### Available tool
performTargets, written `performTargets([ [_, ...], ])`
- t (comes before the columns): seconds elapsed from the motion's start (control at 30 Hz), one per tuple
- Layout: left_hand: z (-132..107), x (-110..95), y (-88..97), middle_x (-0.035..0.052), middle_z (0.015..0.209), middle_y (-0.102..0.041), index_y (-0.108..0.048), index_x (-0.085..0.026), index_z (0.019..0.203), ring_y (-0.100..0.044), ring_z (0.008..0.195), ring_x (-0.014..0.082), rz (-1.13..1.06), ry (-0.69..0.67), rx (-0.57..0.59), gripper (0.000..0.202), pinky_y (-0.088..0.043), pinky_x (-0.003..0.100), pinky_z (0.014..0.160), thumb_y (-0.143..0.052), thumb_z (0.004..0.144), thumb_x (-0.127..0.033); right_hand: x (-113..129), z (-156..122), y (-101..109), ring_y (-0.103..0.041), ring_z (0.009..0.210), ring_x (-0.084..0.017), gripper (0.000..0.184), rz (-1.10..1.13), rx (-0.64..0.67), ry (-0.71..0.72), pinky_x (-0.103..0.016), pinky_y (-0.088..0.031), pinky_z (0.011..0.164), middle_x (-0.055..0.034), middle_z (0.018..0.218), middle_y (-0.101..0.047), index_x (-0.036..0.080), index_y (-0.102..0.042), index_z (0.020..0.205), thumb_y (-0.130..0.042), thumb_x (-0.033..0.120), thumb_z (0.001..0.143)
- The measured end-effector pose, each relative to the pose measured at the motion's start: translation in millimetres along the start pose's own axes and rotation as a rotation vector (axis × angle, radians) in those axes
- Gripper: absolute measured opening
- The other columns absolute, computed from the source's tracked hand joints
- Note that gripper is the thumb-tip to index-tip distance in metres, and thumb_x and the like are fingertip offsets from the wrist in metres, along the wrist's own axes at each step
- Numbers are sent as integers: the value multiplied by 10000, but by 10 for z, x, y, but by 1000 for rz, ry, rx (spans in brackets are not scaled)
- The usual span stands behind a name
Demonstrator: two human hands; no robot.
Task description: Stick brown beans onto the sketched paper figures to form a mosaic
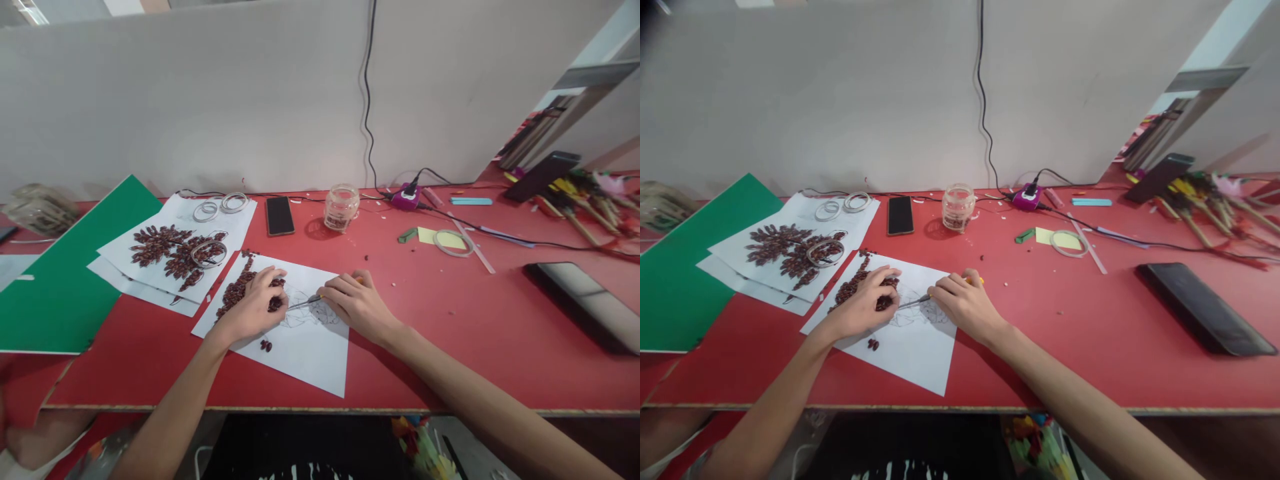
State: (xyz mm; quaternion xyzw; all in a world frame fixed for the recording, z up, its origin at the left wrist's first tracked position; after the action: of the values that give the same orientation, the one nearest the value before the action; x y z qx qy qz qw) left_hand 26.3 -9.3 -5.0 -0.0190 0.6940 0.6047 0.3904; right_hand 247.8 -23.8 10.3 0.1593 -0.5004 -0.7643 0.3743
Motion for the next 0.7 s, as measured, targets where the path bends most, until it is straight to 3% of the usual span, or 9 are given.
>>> performTargets([
  [0.7, 4, -7, 7, 87, 1559, -432, -648, -216, 858, -275, 1542, 327, 6, 12, 1, 60, -293, 582, 1245, -602, 888, -191, -18, -16, 38, -639, 860, -149, 181, 32, -42, 5, -375, -293, 864, -16, 944, -748, 217, -663, 1056, -487, 186, 1087],
])
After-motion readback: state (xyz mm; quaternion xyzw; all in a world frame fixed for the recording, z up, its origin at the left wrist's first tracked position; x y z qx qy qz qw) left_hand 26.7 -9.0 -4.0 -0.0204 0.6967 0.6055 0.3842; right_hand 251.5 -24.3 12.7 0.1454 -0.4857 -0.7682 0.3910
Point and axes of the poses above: each hand's wrist, its own z-axis towards the middle knuckle, its own y-axis out of the back of the hand, x = y × z, the point moved 5 cm from there along z, towards the middle knuckle
